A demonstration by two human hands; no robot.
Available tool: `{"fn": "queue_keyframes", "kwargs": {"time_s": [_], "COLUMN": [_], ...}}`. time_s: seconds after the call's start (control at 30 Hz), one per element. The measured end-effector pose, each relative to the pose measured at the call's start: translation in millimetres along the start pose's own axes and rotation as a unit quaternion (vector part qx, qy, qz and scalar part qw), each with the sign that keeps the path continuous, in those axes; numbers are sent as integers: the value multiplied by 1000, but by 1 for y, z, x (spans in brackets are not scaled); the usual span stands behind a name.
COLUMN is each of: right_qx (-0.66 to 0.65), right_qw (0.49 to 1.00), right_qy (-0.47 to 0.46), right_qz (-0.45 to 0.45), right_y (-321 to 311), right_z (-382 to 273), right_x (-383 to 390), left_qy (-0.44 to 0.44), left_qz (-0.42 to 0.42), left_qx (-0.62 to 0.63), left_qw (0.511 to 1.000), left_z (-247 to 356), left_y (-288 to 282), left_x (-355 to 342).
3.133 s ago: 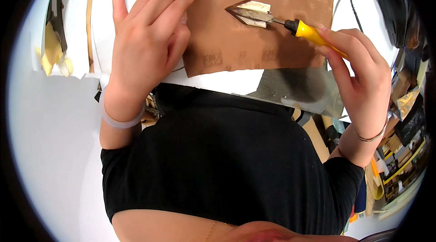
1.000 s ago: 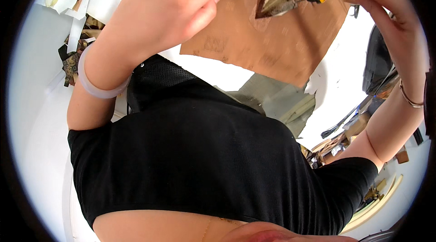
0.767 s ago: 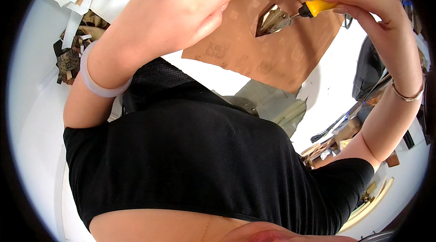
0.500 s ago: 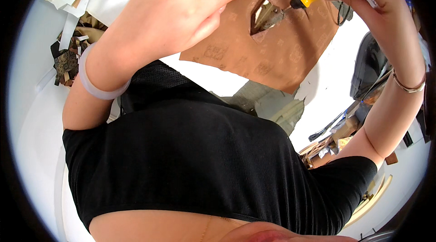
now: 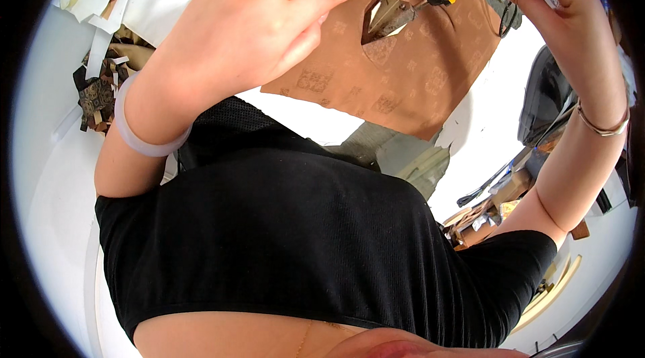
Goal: The person uses a heated tool to emboss a circular pattern onto a piece of brown leather. They then use a household iron to press the leather flat.
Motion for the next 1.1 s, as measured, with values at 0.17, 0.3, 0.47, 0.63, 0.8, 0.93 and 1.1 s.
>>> {"fn": "queue_keyframes", "kwargs": {"time_s": [0.17, 0.3, 0.47, 0.63, 0.8, 0.93, 1.1], "right_qx": [-13, -46, -88, -80, -98, -81, -84], "right_qw": [998, 989, 965, 966, 956, 961, 962], "right_qy": [34, 96, 168, 148, 178, 170, 169], "right_qz": [44, 102, 180, 195, 211, 203, 198], "right_y": [0, 3, 27, 47, 62, 70, 72], "right_z": [0, -3, -18, -27, -39, -44, -45], "right_x": [17, 37, 62, 83, 96, 102, 106], "left_qy": [3, -3, -3, -11, -11, -36, -25], "left_qz": [11, 46, 33, 50, 70, 41, 54], "left_qx": [8, 18, 38, 7, -28, -64, -47], "left_qw": [1000, 999, 999, 999, 997, 996, 997], "left_z": [0, 1, 1, 6, 7, 12, 10], "left_y": [0, 5, -1, -1, 2, 4, 1], "left_x": [1, 5, 3, 3, 4, 2, 3]}}
Point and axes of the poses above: each hand's wrist, its own x-axis away from the middle knuckle, its own y-axis out of the palm, z = x × y, the point moved 8 cm from there along -x, towards the middle knuckle, and after that the axes turned 10 degrees about -x, right-handed, at the moved point
